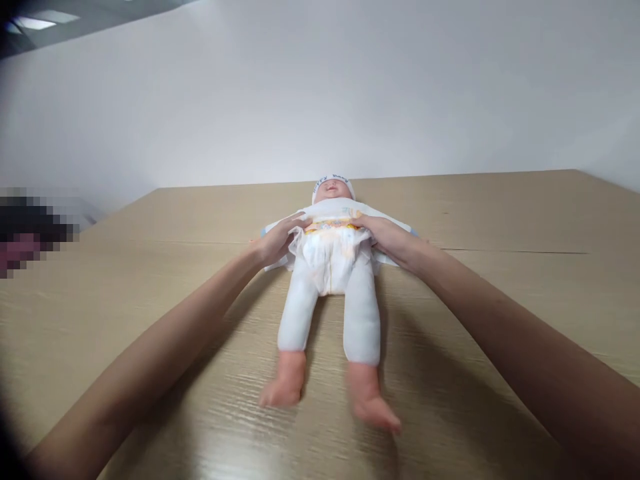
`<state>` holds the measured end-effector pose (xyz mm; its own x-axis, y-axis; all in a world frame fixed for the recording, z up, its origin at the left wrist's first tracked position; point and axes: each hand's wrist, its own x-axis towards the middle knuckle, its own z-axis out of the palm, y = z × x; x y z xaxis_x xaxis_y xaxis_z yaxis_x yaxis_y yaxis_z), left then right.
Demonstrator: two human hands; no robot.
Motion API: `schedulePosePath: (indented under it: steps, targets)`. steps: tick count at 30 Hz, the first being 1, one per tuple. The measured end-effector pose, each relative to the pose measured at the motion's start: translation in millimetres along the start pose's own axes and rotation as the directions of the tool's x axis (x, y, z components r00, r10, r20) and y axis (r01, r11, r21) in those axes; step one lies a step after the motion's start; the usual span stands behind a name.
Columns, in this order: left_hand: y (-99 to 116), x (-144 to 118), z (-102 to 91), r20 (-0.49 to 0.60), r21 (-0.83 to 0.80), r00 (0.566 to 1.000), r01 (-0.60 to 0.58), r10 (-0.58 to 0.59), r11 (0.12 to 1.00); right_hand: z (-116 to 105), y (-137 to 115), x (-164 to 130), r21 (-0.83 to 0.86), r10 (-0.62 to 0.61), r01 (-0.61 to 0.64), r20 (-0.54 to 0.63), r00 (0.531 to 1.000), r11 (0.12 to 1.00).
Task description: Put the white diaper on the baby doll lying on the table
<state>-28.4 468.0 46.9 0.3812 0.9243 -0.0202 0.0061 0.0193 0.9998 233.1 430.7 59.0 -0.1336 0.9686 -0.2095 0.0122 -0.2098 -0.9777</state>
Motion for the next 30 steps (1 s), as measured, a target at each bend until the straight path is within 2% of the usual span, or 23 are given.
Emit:
schedulePosePath:
  steps: [4,7,10,13,14,16,18,20,22,23,25,28,30]
  targets:
    - [6,-37,2.2,0.123,-0.068,0.988,0.103,-0.095,0.992,-5,7,-41,-0.062,0.035,-0.031,0.065,0.997,0.998]
    - [15,-49,1.3,0.204,-0.038,0.969,0.150,-0.139,0.988,-15,7,-55,-0.163,-0.023,0.043,0.123,0.992,0.986]
    - [19,-46,-3.8,0.120,0.004,0.985,0.121,-0.121,0.993,-31,8,-52,-0.294,-0.136,0.145,0.054,0.989,0.945]
    - [19,-41,-9.4,-0.030,0.006,0.995,0.100,-0.100,0.995,-45,11,-51,-0.410,-0.263,0.199,-0.104,0.959,0.890]
    - [19,-41,-9.8,-0.076,0.008,0.993,0.096,-0.095,0.995,-47,13,-54,-0.468,-0.325,0.223,-0.149,0.934,0.855]
    - [22,-47,-6.3,-0.170,0.064,0.984,0.058,-0.046,0.996,-44,16,-67,-0.595,-0.487,0.290,-0.200,0.850,0.750]
    - [26,-59,3.7,-0.246,0.219,0.962,-0.067,0.121,0.973,-33,20,-86,-0.688,-0.641,0.385,-0.153,0.752,0.616]
    - [29,-75,17.4,-0.195,0.419,0.915,-0.248,0.353,0.873,-19,25,-103,-0.735,-0.749,0.497,-0.024,0.662,0.462]
    - [26,-90,29.5,-0.057,0.554,0.866,-0.386,0.497,0.737,-8,34,-114,-0.758,-0.786,0.564,0.112,0.608,0.329]
    - [22,-97,33.2,0.006,0.592,0.854,-0.422,0.520,0.686,-5,41,-116,-0.766,-0.785,0.576,0.158,0.599,0.286]
    - [10,-106,34.4,0.073,0.641,0.850,-0.440,0.521,0.629,-8,57,-116,-0.771,-0.767,0.578,0.193,0.612,0.266]
    - [-6,-112,24.3,0.099,0.689,0.851,-0.432,0.515,0.582,-28,81,-107,-0.753,-0.738,0.572,0.177,0.652,0.325]
    - [-9,-110,17.5,0.077,0.729,0.851,-0.404,0.520,0.552,-44,94,-100,-0.752,-0.715,0.549,0.151,0.683,0.365]
